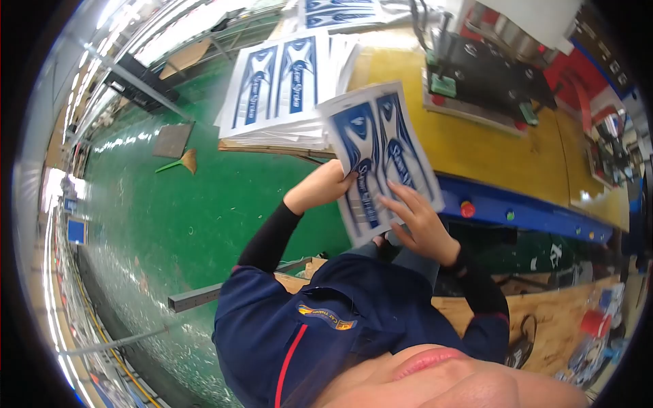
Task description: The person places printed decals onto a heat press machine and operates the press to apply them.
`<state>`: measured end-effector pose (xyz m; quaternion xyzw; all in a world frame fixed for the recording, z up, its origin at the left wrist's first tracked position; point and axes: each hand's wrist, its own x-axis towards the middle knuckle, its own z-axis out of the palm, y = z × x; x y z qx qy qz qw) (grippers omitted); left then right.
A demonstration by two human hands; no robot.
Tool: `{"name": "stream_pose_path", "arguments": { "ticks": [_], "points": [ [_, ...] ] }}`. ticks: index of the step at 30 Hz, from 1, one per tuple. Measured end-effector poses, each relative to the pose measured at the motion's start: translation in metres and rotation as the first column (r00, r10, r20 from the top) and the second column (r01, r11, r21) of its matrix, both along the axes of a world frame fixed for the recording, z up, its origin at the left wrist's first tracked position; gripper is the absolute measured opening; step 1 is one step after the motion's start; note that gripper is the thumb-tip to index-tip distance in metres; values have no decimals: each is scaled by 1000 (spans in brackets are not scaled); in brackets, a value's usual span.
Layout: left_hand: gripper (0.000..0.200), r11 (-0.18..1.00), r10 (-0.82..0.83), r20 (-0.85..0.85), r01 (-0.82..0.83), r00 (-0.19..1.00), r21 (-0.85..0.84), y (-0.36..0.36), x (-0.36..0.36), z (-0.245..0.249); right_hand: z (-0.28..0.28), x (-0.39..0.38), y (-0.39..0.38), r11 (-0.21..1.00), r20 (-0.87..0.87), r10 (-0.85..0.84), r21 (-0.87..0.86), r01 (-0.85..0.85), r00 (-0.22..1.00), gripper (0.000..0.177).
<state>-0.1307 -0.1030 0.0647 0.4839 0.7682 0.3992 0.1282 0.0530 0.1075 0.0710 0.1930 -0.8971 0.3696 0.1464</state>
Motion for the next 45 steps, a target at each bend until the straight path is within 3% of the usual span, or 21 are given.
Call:
{"name": "stream_pose_path", "arguments": {
  "ticks": [1, 3, 5, 7, 9, 11, 12, 14, 17, 18, 19, 22, 23, 25, 26, 29, 30, 33, 37, 40, 45],
  "points": [
    [31, 940, -23, -55, 3, 998, -342, -7, -13, 27, -16, 18, 11, 995, -43, -23, 99, 27, 999, 51],
    [29, 934, -20, -249, -71, 968, -351, -16, -38, 68, -52, 63, 27, 993, 76, -121, -9, 122, 990, 50],
    [33, 949, 302, -252, -315, 920, -12, -24, -44, 118, -87, 115, 38, 947, 266, -305, -15, 320, 914, 51],
    [38, 856, 517, -295, -483, 804, 183, -31, -58, 167, -142, 174, 46, 829, 343, -549, 108, 549, 762, 55],
    [38, 786, 604, -412, -424, 682, 449, -53, -116, 178, -225, 263, 59, 510, 248, -859, 468, 722, 447, 69],
    [48, 720, 694, -447, -551, 564, 423, -71, -162, 196, -312, 358, 39, -83, -85, -996, 661, 746, -36, 83],
    [53, 651, 753, -453, -641, 477, 407, -74, -180, 198, -328, 390, 27, -147, -24, -982, 717, 681, -186, 84],
    [65, 491, 826, -482, -794, 293, 359, -76, -206, 192, -332, 414, -2, -5, 267, -887, 809, 588, -376, 85],
    [83, 457, 510, -841, -771, -181, 443, -76, -229, 138, -335, 418, -24, 121, 416, -819, 798, 591, -394, 87],
    [86, 608, 523, -825, -772, 213, 187, -72, -224, 129, -335, 419, -30, 129, 430, -812, 792, 597, -394, 88],
    [86, 744, 461, -779, -663, 425, 78, -64, -223, 106, -336, 419, -36, 148, 449, -802, 787, 599, -393, 89],
    [73, 854, 320, -501, -474, 804, -216, -39, -182, 61, -335, 421, -48, 163, 470, -788, 782, 602, -397, 91],
    [68, 872, 255, -497, -419, 830, -252, -40, -183, 41, -336, 422, -51, 166, 474, -786, 781, 602, -397, 92],
    [65, 856, 251, -621, -470, 743, -217, -43, -157, 31, -335, 424, -54, 172, 478, -784, 780, 602, -395, 93],
    [53, 861, 228, -705, -477, 672, -177, -45, -151, 30, -335, 425, -56, 177, 481, -785, 779, 602, -391, 94],
    [44, 854, 365, -472, -490, 803, -174, -52, -163, 44, -334, 428, -62, 185, 487, -777, 783, 594, -399, 96],
    [46, 891, 280, -627, -440, 727, -113, -52, -163, 50, -333, 430, -64, 188, 485, -777, 787, 588, -401, 97],
    [40, 910, 163, -782, -397, 602, -116, -59, -195, 50, -332, 437, -67, 201, 490, -774, 791, 578, -401, 99],
    [30, 937, 27, -832, -305, 554, -172, -61, -218, 39, -332, 443, -69, 213, 494, -772, 794, 569, -401, 102],
    [31, 859, 99, -831, -469, 548, -206, -49, -209, 52, -329, 442, -61, 209, 503, -776, 774, 597, -380, 104],
    [44, 904, 394, -678, -396, 620, 164, -44, -220, 34, -328, 448, -76, 236, 503, -761, 803, 547, -411, 108]
  ]
}}
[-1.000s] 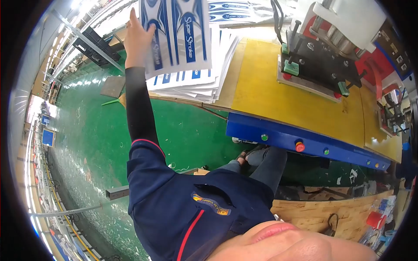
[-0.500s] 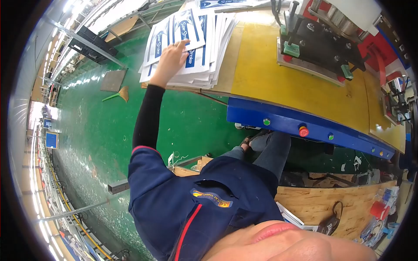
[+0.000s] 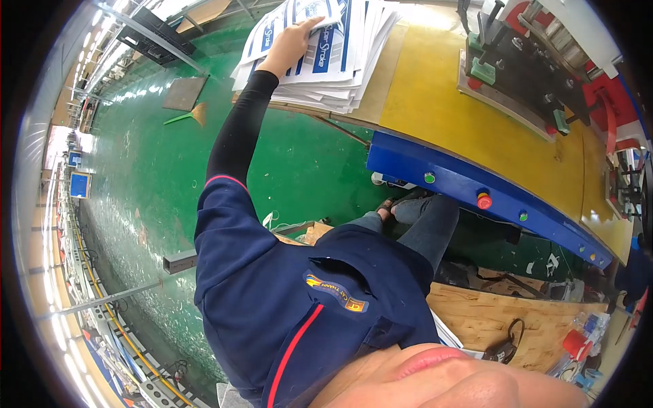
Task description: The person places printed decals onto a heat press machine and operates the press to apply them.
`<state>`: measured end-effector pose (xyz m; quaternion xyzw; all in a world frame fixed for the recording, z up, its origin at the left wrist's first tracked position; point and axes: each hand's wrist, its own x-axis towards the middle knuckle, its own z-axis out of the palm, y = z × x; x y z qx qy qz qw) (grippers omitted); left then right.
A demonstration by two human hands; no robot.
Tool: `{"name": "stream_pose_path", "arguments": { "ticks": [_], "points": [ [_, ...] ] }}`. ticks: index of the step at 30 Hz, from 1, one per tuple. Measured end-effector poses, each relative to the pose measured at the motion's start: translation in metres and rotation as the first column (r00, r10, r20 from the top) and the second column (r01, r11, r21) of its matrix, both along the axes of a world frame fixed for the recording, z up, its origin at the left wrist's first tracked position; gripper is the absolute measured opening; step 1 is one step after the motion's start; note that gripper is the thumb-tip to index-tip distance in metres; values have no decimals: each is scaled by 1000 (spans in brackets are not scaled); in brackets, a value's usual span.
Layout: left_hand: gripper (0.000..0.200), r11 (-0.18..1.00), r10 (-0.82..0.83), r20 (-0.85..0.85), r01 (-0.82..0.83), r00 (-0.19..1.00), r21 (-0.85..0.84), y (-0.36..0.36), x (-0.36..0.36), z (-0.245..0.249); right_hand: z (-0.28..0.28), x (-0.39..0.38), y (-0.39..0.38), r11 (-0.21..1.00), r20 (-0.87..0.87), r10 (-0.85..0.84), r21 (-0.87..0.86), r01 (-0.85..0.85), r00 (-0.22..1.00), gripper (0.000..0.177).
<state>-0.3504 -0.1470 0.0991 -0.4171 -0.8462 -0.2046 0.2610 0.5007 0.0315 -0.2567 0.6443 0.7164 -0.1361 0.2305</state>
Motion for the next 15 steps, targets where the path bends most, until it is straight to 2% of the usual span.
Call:
{"name": "stream_pose_path", "arguments": {
  "ticks": [1, 2, 4, 6, 8, 12, 15],
  "points": [
    [45, 995, -30, 29, 27, 999, 92, 2, -1, -1, 0, 0, -4, 1000, 7, -6, -1, 6, 1000, 109],
    [47, 985, 8, -69, 4, 998, 170, 0, -1, -2, 0, 0, -4, 1000, -1, -17, 6, 17, 1000, 110],
    [52, 982, -4, -180, 37, 984, 186, -2, 27, 12, 1, 0, -13, 1000, 19, -25, -1, 25, 1000, 112],
    [59, 991, -126, -153, 130, 980, 15, -8, 47, 17, 0, 1, -24, 999, 32, -37, 1, 37, 999, 113],
    [62, 970, -162, -4, 158, 987, -183, -14, 66, 16, -6, 3, -33, 999, 57, -34, 11, 33, 998, 115],
    [59, 974, -165, 372, 210, 914, -83, -16, 93, 23, 1, -5, -46, 998, 54, -50, -38, 52, 997, 118],
    [58, 967, -125, 272, 178, 954, -180, -12, 97, 12, 39, -18, -35, 976, -97, -145, -176, 127, 985, 116]
  ]
}}
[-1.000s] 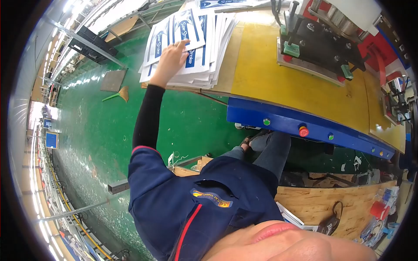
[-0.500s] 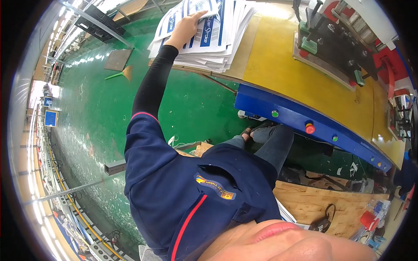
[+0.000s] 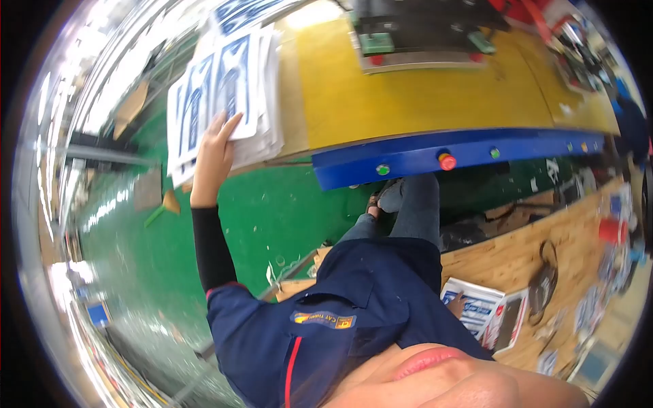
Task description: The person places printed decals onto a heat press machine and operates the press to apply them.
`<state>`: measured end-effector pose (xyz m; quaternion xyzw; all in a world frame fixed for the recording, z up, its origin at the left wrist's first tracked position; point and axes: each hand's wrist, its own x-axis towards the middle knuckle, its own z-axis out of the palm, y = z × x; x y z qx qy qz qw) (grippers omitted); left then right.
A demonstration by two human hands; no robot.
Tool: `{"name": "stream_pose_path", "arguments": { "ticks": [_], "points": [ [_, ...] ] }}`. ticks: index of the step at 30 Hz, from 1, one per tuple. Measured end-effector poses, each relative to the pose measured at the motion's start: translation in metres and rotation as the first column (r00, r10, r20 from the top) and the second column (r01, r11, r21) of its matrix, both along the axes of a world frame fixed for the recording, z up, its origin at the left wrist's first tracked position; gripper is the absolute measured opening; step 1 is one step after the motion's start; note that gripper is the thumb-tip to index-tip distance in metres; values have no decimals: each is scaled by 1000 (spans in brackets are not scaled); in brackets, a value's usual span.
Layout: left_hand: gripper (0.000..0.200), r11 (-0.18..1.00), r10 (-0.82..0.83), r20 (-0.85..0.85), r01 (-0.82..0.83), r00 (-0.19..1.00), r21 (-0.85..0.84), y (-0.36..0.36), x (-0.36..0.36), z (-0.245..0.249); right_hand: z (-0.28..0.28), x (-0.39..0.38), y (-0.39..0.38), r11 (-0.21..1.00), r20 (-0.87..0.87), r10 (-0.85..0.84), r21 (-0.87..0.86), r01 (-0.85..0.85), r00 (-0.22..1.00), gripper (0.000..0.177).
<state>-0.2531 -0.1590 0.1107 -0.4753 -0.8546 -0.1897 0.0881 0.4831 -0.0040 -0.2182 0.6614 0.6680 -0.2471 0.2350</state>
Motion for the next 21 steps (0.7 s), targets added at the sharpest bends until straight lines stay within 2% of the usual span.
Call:
{"name": "stream_pose_path", "arguments": {
  "ticks": [1, 3, 4, 5, 6, 7, 8, 9, 10, 11, 12, 13, 14, 15, 17, 18, 19, 20, 21],
  "points": [
    [57, 1000, 24, -33, -24, 999, -18, 4, 3, -3, 4, 2, 1, 999, -9, 26, 20, -26, 1000, 111],
    [57, 991, 89, -62, -94, 994, -92, 15, 11, -2, 18, 12, 0, 978, -171, 141, 176, -110, 975, 73],
    [52, 978, 157, 1, -155, 988, -141, 16, 11, -4, 9, 36, 11, 969, -119, 218, 149, -200, 969, 53],
    [50, 985, 121, -43, -125, 992, -117, 23, 18, -1, 0, 55, 22, 949, -69, 301, 115, -292, 951, 37],
    [50, 991, 91, -84, -99, 992, -93, 32, 32, 5, 13, 59, 31, 949, 25, 117, 291, -120, 993, 30],
    [49, 995, 64, -125, -73, 990, -72, 40, 45, 13, 27, 63, 42, 884, 89, -83, 466, 32, 993, 27],
    [52, 996, -30, -233, 9, 972, -93, 49, 55, 21, 15, 98, 60, 790, 167, -129, 612, 0, 977, 28],
    [51, 993, -109, -210, 94, 972, -77, 56, 65, 24, 68, 80, 82, 624, -24, -221, 765, 160, 975, 24],
    [50, 982, -185, -187, 177, 965, -59, 64, 77, 26, 88, 99, 111, 553, -208, -152, 793, 257, 966, 25],
    [49, 966, -259, -165, 256, 952, -41, 73, 89, 28, 109, 97, 138, 312, -294, -51, 903, 295, 954, 31],
    [46, 938, -343, -52, 345, 938, 22, 86, 106, 28, 172, 50, 158, 308, -469, -33, 835, 455, 882, 36],
    [42, 901, -432, 25, 431, 902, 40, 98, 119, 22, 198, 40, 183, 282, -505, 19, 831, 480, 863, 35],
    [39, 860, -511, 103, 507, 853, 64, 112, 133, 15, 229, 6, 197, 294, -650, 178, 752, 590, 739, 37],
    [33, 795, -606, 260, 584, 752, 163, 133, 147, 9, 254, -30, 207, 316, -724, 258, 689, 652, 640, 35],
    [29, 750, -647, 505, 597, 571, 286, 165, 176, -25, 307, -117, 199, 331, -536, 362, 838, 433, 763, 31],
    [27, 775, -590, 657, 557, 469, 299, 181, 194, -31, 315, -150, 195, 330, -417, 560, 905, 268, 716, 29],
    [27, 705, -673, 679, 531, 291, 471, 199, 206, -66, 324, -182, 191, 308, -304, 749, 946, 96, 588, 27],
    [37, 725, -622, 783, 360, -26, 588, 213, 223, -86, 332, -215, 187, 273, -224, 884, 960, -63, 410, 25],
    [38, 755, -564, 785, 225, -254, 615, 224, 236, -103, 332, -248, 179, 134, -84, 965, 972, -192, 249, 40]
  ]
}}
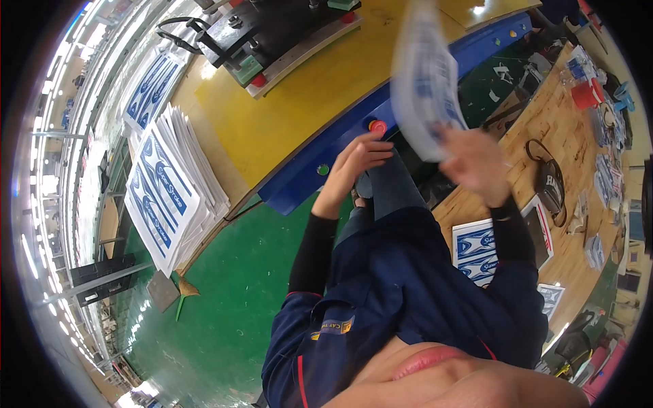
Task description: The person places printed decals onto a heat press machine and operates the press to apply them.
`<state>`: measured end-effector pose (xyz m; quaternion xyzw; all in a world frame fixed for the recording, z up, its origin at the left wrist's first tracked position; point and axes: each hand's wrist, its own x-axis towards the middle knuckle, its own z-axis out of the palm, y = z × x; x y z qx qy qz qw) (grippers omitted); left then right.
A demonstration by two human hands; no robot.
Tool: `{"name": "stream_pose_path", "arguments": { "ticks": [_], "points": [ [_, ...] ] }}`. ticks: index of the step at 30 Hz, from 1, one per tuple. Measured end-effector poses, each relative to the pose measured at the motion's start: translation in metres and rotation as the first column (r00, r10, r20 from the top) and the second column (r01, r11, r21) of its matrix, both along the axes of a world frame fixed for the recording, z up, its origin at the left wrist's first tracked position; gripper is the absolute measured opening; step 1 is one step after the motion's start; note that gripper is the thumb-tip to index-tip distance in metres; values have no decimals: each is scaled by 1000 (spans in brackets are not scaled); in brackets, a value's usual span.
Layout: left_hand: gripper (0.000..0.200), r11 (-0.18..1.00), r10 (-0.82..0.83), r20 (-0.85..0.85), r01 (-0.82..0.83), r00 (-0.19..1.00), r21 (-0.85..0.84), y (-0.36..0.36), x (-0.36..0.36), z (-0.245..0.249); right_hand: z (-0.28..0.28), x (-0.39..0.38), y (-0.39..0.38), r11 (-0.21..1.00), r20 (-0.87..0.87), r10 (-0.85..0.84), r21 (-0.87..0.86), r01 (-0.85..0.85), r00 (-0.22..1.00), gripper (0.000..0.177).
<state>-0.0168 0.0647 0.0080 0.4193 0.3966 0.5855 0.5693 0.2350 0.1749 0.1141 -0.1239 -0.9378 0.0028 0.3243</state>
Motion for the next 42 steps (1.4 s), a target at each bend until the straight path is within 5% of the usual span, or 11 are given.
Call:
{"name": "stream_pose_path", "arguments": {
  "ticks": [2, 7, 14, 24, 27, 30, 31, 35, 37, 40, 42],
  "points": [
    [39, 991, 2, 468, 59, 884, -117, 9, 18, -32, -13, -51, -22, 949, 54, 316, 5, -316, 947, 29],
    [43, 993, 80, 836, 29, 543, -114, -20, -2, -63, -66, -103, -81, 656, 78, 699, -466, -594, 711, 35],
    [49, 997, 63, 893, -61, 446, -40, -47, -38, -67, -78, -135, -8, 867, 179, 378, -412, -280, 909, 46],
    [57, 995, -16, 894, -81, 448, 58, -48, -70, -63, -87, -165, 18, 932, 380, 248, -344, -113, 891, 38],
    [60, 994, -35, 889, -79, 456, 80, -47, -75, -61, -63, -182, 34, 871, 385, 354, -468, -151, 852, 40],
    [62, 994, -55, 886, -59, 461, 92, -46, -77, -61, -81, -212, 47, 616, 110, 631, -674, -409, 768, 48],
    [63, 994, -66, 885, -47, 462, 98, -44, -77, -62, -87, -223, 50, 680, 289, 645, -640, -358, 707, 55],
    [67, 993, -94, 873, -13, 478, 115, -44, -81, -62, -96, -223, 51, 860, 373, 448, -429, -278, 813, 47],
    [68, 993, -95, 879, -14, 467, 115, -48, -85, -58, -92, -218, 57, 924, 383, 139, -381, 20, 913, 42],
    [68, 942, 174, 907, -332, 383, -41, -64, -90, -20, -103, -212, 68, 924, 288, -172, -284, 255, 942, 35],
    [62, 746, 637, 429, -653, 641, -134, -63, -90, 6, -95, -214, 53, 902, 300, -312, -203, 380, 901, 34]
  ]
}}
